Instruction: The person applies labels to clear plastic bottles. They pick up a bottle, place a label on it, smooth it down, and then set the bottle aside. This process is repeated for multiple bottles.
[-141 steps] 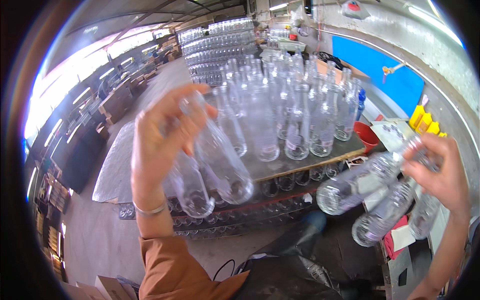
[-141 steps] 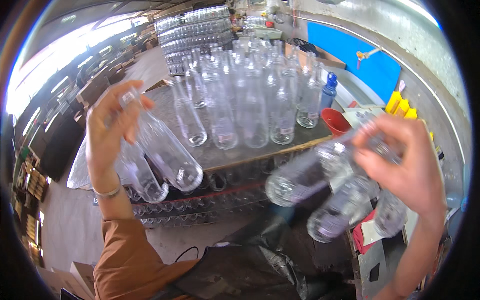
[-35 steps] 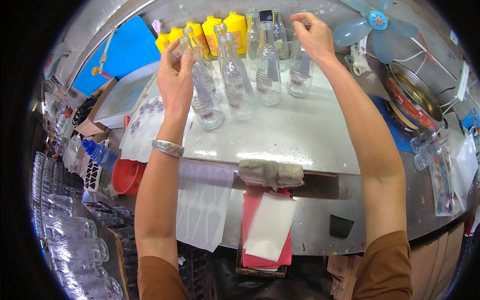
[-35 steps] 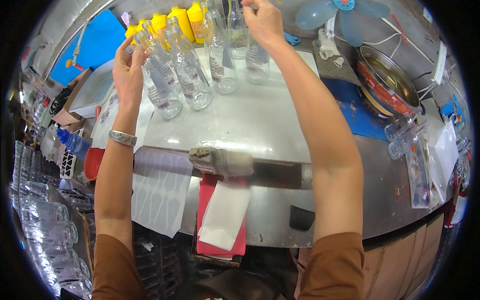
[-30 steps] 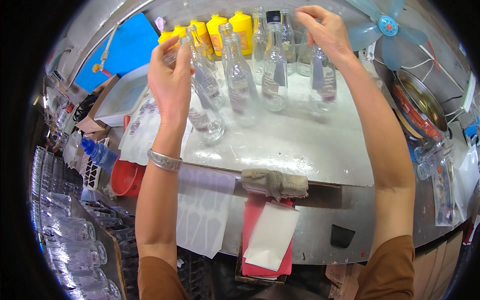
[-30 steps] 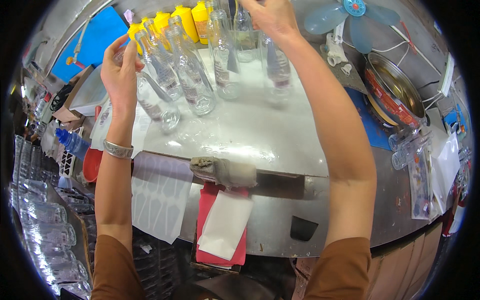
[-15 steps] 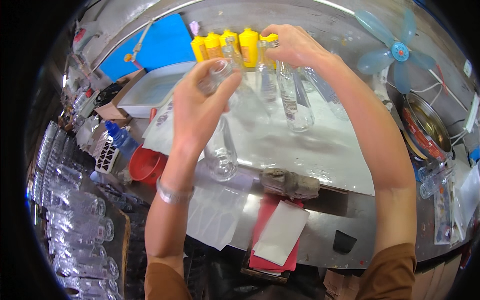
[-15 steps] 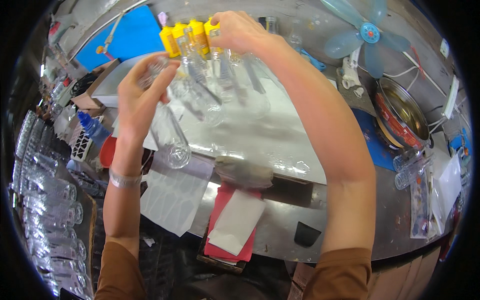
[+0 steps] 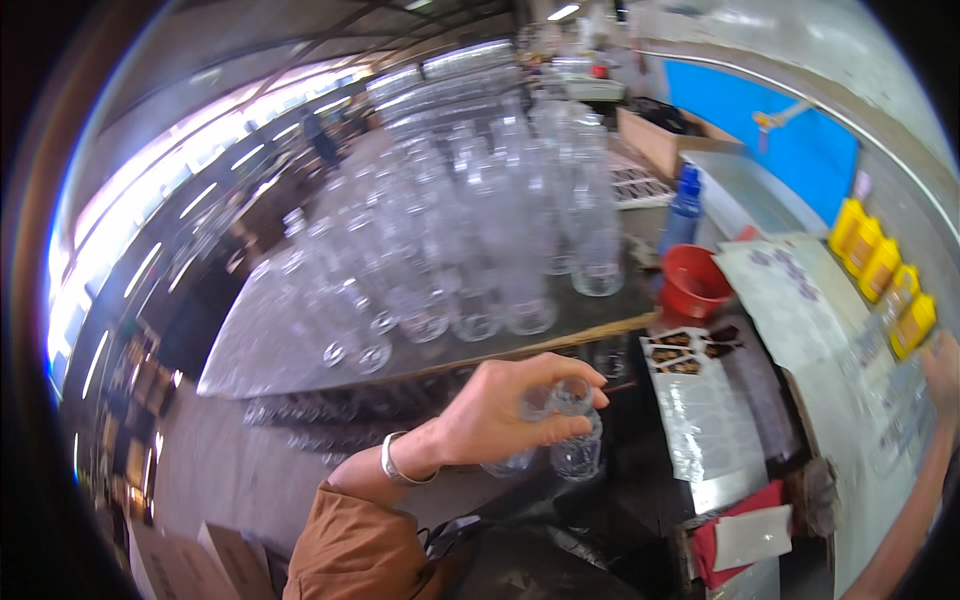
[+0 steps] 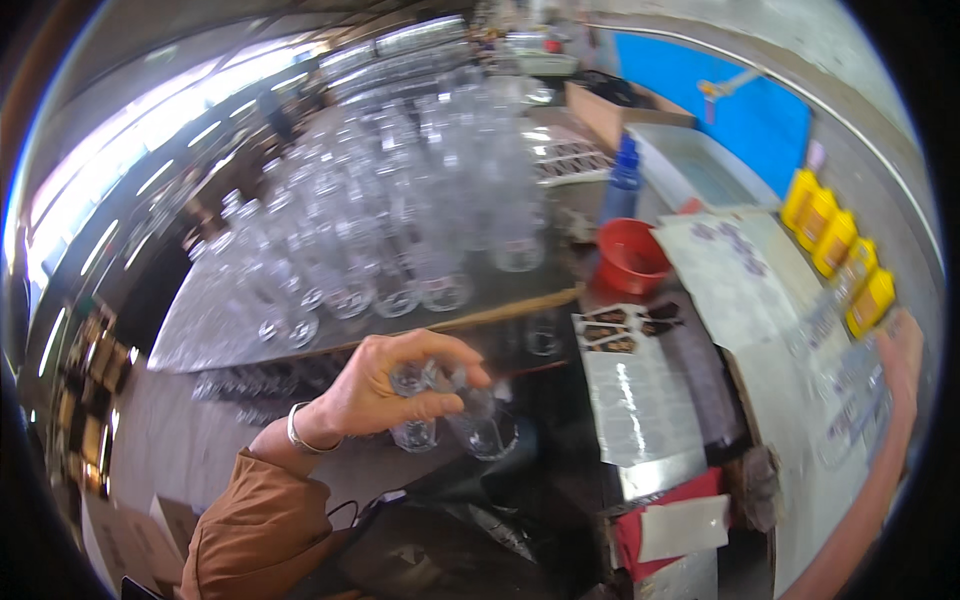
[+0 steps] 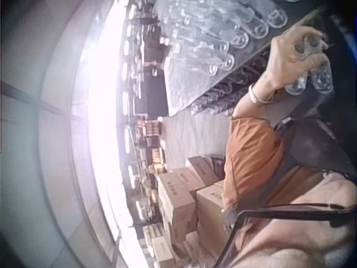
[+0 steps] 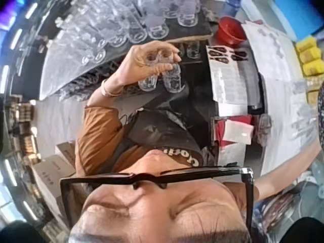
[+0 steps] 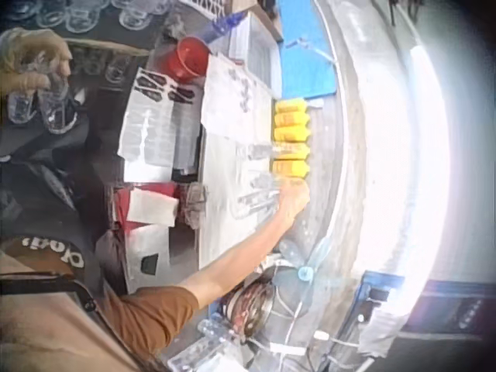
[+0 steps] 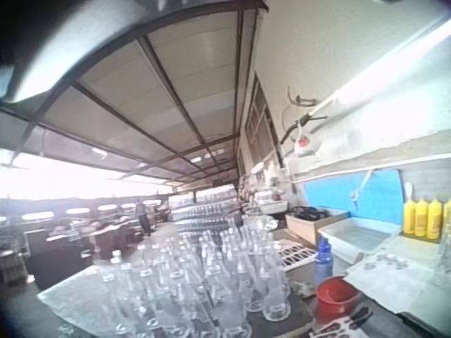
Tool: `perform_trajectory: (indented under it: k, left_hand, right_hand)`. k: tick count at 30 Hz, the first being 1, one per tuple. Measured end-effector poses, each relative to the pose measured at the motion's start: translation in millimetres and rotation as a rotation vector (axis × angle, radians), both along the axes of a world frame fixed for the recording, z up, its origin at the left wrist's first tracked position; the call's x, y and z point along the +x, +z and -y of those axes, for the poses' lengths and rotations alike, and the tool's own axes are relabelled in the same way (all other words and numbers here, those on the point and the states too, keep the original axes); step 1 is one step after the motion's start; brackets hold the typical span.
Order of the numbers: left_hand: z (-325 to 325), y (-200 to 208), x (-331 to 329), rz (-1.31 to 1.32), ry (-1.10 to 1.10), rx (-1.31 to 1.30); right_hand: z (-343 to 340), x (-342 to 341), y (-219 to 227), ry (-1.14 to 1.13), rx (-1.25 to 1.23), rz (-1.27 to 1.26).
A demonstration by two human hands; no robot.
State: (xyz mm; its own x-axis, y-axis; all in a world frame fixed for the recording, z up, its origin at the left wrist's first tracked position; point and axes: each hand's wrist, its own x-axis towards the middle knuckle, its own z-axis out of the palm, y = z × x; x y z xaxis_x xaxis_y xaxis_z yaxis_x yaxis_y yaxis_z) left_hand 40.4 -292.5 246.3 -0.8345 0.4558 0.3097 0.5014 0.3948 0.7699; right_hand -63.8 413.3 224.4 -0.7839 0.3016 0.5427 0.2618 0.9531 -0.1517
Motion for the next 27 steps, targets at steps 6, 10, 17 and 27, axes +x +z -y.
perform_trajectory:
  k: [6, 10, 17, 27]
  left_hand:
    - [130.8, 41.1, 103.4, -0.115, 0.544, 0.128]
    - [237.7, 69.9, 137.0, -0.277, 0.749, 0.332]
    - [404.2, 79.1, 131.5, -0.277, 0.924, 0.314]
    - [546.7, 48.6, -15.1, -0.439, 1.0, 0.203]
  right_hand:
    - [243.9, 96.0, 117.2, 0.18, -0.125, 0.163]
    - [389.7, 133.3, 155.7, 0.372, -0.28, 0.289]
    - [575.6, 147.3, 160.8, 0.892, -0.429, 0.297]
    - [726.3, 162.3, 143.0, 1.222, -0.112, 0.347]
